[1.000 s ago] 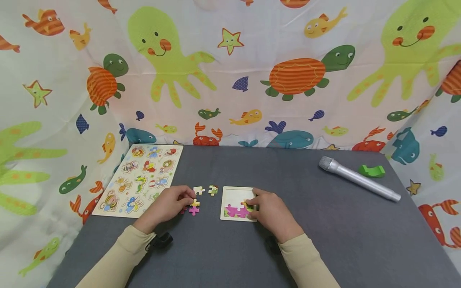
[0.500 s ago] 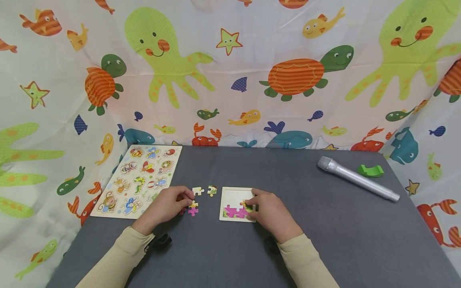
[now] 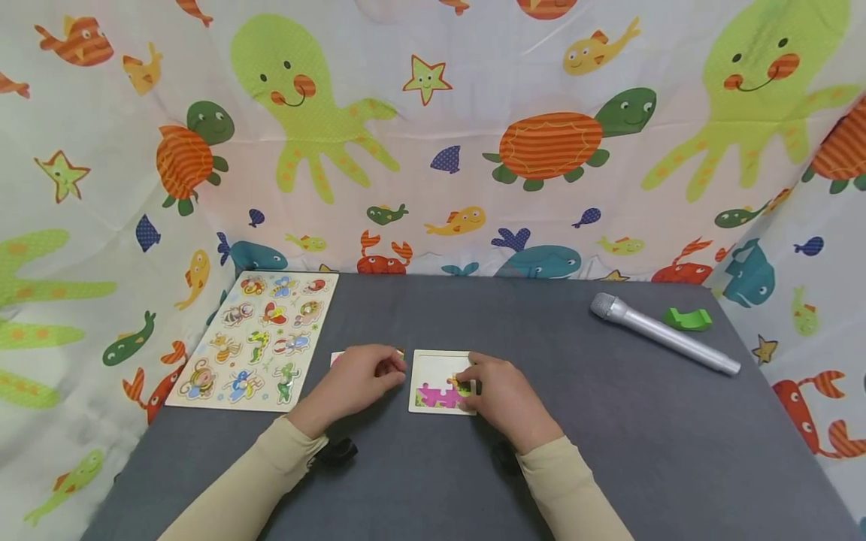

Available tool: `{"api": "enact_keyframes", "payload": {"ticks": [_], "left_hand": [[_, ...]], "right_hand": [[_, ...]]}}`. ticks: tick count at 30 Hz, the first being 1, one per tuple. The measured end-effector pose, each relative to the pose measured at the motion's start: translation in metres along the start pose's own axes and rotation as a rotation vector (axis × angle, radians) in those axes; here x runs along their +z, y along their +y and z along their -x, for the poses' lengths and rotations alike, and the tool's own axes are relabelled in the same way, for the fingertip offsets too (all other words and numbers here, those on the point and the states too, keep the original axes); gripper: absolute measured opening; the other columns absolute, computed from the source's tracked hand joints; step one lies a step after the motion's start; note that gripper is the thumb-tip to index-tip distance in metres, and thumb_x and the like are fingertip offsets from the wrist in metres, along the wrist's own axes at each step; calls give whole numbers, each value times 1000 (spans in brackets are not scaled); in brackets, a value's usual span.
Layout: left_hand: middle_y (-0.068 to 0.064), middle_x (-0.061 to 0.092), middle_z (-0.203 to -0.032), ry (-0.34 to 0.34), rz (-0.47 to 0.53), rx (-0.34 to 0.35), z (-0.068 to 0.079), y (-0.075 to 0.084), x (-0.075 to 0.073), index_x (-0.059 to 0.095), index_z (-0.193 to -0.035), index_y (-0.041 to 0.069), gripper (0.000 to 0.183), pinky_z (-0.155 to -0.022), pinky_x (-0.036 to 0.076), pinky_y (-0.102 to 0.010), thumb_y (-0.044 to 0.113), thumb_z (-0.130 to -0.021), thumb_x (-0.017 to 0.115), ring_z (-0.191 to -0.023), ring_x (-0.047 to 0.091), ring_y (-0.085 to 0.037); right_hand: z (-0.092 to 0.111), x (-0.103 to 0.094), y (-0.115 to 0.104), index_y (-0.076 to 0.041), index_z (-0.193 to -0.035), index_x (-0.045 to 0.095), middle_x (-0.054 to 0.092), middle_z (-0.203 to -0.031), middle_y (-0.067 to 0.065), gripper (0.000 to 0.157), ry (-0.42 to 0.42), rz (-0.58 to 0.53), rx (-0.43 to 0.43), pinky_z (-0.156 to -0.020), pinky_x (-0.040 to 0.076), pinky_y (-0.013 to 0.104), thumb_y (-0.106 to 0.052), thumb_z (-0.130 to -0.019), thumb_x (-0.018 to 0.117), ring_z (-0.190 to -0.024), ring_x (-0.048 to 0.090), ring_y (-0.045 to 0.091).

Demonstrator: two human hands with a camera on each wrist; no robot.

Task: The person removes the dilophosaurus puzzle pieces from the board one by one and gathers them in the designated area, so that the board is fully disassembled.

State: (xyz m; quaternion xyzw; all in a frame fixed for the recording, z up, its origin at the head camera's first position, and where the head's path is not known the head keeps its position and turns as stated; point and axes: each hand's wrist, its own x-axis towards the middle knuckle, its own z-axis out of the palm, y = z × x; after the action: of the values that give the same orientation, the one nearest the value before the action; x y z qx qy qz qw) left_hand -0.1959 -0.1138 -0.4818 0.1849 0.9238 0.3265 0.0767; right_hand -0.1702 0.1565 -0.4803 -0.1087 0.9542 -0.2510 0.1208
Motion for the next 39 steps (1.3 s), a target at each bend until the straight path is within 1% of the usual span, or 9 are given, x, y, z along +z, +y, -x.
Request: {"api": "enact_keyframes", "payload": {"ticks": [6,8,12,14,16,19,23,30,39], "left_hand": [[4,76,-92,-94,-11,61,-31,33,30,83,-112,11,20,-73,54,-25,25,-97,80,-77,63,-8],[3,75,-90,-110,-21,64,-35,39,39,83,-112,11,22,-71,53,-23,26,-96,81,-76,61,-6],[6,66,-74,-113,-54,60,-36,43,49,84,-107,13,18,-63,44,-22,25,-93,83,-69,56,-7],[6,60,-66,-110,-60,56,-35,43,50,85,-104,14,15,-59,39,-24,23,-92,83,-65,53,-8],[5,60,-64,-111,-53,48,-35,43,51,86,-105,15,15,-57,38,-24,23,-92,83,-64,54,-8],[5,72,-76,-113,-43,38,-37,45,50,87,-110,17,19,-59,43,-22,25,-93,84,-68,57,-6],[5,78,-93,-117,-51,41,-40,48,50,86,-116,18,25,-65,47,-21,27,-92,85,-77,58,-5],[5,68,-87,-121,-70,65,-41,48,49,85,-115,16,27,-67,47,-23,28,-91,88,-77,55,-9],[0,68,-92,-125,-75,83,-45,45,52,81,-111,14,27,-70,46,-23,28,-90,88,-79,54,-8]], "right_hand": [[0,2,4,-18,-121,80,62,-156,14,33,53,-3,-52,-113,52,57,-14,-89,89,-138,64,41],[1,5,4,-16,-121,78,66,-151,13,35,71,-8,-56,-111,54,56,-12,-88,89,-134,66,39],[2,12,3,-11,-127,73,72,-139,12,46,89,-20,-71,-107,56,54,-10,-85,91,-125,69,35],[2,13,2,-8,-132,71,70,-141,16,52,93,3,-70,-108,55,56,-14,-84,93,-128,67,38],[2,13,2,-5,-135,70,64,-149,21,59,100,43,-58,-111,53,58,-19,-84,94,-136,62,43],[2,9,3,-3,-142,68,54,-159,26,68,100,109,-23,-115,49,60,-28,-84,94,-147,53,49],[3,3,7,-3,-147,65,53,-161,26,73,80,152,-26,-116,48,60,-32,-86,93,-148,51,48],[2,2,8,-3,-149,63,53,-161,26,78,69,157,-47,-117,48,59,-37,-85,93,-149,51,48],[1,1,9,-4,-150,62,52,-162,24,82,62,147,-21,-118,47,60,-39,-83,94,-149,50,47]]}}
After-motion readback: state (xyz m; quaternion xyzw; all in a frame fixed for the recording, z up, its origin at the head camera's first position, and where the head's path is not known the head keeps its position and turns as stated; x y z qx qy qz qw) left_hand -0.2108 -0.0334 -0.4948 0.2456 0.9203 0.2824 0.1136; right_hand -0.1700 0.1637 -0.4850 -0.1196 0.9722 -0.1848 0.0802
